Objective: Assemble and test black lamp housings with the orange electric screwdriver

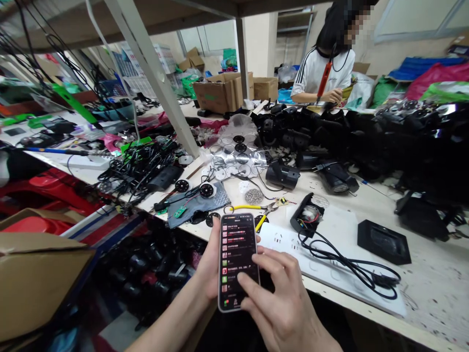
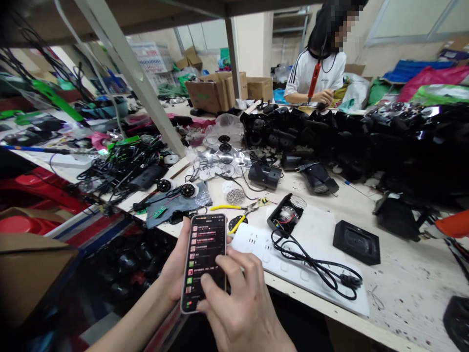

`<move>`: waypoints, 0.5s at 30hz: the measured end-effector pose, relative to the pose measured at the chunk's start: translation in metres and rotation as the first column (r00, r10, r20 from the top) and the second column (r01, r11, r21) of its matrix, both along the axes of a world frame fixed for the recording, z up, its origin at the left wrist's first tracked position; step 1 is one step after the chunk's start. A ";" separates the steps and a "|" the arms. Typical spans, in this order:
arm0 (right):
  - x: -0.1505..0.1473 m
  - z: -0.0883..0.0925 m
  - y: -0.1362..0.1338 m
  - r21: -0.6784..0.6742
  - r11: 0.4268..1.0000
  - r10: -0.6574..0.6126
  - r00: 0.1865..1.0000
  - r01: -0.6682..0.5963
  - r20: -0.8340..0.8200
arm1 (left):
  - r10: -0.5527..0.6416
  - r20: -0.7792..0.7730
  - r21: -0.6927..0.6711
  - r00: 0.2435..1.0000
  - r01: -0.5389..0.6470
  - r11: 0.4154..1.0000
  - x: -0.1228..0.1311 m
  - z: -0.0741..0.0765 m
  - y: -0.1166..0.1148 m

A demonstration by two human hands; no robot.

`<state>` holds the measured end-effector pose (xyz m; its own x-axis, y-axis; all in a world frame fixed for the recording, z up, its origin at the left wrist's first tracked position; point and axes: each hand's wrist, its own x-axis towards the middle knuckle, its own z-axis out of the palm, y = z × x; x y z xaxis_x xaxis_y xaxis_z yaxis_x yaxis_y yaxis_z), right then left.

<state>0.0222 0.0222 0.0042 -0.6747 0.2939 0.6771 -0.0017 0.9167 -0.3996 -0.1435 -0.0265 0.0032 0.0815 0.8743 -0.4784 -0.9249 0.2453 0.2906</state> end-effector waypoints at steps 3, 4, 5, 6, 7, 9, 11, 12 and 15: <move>-0.001 -0.001 -0.001 0.007 1.000 0.011 1.000 -0.011 0.011 | 0.007 -0.001 -0.009 1.000 -0.007 1.000 -0.001 0.001 0.000; -0.001 -0.001 -0.001 0.004 1.000 -0.010 1.000 0.010 0.026 | 0.004 -0.003 0.010 1.000 -0.004 1.000 -0.001 0.001 0.000; -0.002 -0.001 0.001 0.001 0.999 -0.036 0.999 0.036 0.040 | -0.002 -0.003 0.033 1.000 0.002 0.999 0.000 0.000 -0.001; -0.002 -0.001 0.002 -0.001 0.998 -0.063 0.997 0.063 0.053 | -0.013 -0.001 0.059 1.000 0.013 0.998 0.000 0.000 -0.001; -0.002 -0.001 0.003 -0.003 0.996 -0.085 0.994 0.085 0.065 | -0.028 -0.001 0.080 1.000 0.028 0.996 0.000 -0.001 -0.001; -0.003 -0.001 0.006 -0.001 0.995 -0.102 0.991 0.102 0.088 | -0.056 0.002 0.097 0.998 0.056 0.994 -0.001 -0.002 -0.001; -0.004 -0.001 0.007 0.006 0.995 -0.100 0.989 0.100 0.104 | -0.067 0.010 0.096 0.998 0.065 0.993 -0.001 -0.003 -0.001; -0.004 -0.002 0.007 0.008 0.995 -0.104 0.989 0.104 0.106 | -0.062 0.014 0.096 0.998 0.060 0.994 -0.001 -0.003 0.000; -0.006 -0.004 0.008 0.008 0.992 -0.128 0.986 0.128 0.110 | -0.052 0.040 0.106 0.998 0.048 0.993 -0.001 -0.002 0.001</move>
